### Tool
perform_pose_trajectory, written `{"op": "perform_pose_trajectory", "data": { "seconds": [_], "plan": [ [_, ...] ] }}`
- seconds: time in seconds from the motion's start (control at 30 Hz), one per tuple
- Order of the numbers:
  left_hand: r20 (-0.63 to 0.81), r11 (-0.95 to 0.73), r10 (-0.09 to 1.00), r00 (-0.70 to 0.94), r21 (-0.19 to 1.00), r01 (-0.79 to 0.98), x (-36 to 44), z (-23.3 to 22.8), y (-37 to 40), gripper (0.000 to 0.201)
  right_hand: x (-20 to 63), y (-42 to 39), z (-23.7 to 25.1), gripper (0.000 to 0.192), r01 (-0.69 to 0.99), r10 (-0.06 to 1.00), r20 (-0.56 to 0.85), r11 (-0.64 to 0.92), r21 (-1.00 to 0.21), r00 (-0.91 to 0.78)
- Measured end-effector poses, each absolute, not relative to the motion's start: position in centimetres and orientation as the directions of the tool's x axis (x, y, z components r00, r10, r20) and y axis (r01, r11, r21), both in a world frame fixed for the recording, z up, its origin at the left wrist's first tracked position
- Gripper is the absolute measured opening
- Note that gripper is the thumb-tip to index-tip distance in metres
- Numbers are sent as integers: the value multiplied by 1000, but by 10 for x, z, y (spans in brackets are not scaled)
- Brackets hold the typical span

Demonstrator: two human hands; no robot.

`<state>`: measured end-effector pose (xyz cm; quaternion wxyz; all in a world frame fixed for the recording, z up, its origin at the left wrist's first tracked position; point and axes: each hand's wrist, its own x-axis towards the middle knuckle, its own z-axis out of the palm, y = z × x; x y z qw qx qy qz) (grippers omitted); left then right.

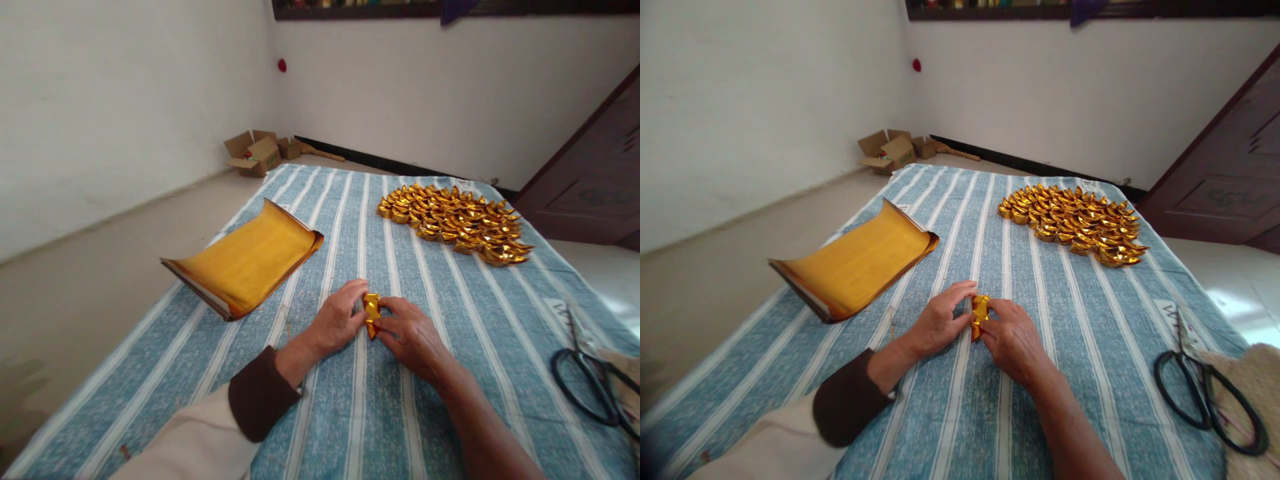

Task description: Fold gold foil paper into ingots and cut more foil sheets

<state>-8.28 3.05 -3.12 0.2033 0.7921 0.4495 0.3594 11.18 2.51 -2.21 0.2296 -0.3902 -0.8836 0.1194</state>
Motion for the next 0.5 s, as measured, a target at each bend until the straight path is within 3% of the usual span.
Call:
{"op": "perform_pose_trajectory", "data": {
  "seconds": [0.2,0.5],
  "plan": [
    [371,-589,807,459,553,589,-85,-23,29,20,112,26,-21,17,635,751,290,658,-406,-593],
    [357,-566,824,439,544,620,-82,-22,30,16,114,27,-23,18,591,766,299,634,-499,-568]
  ]
}}
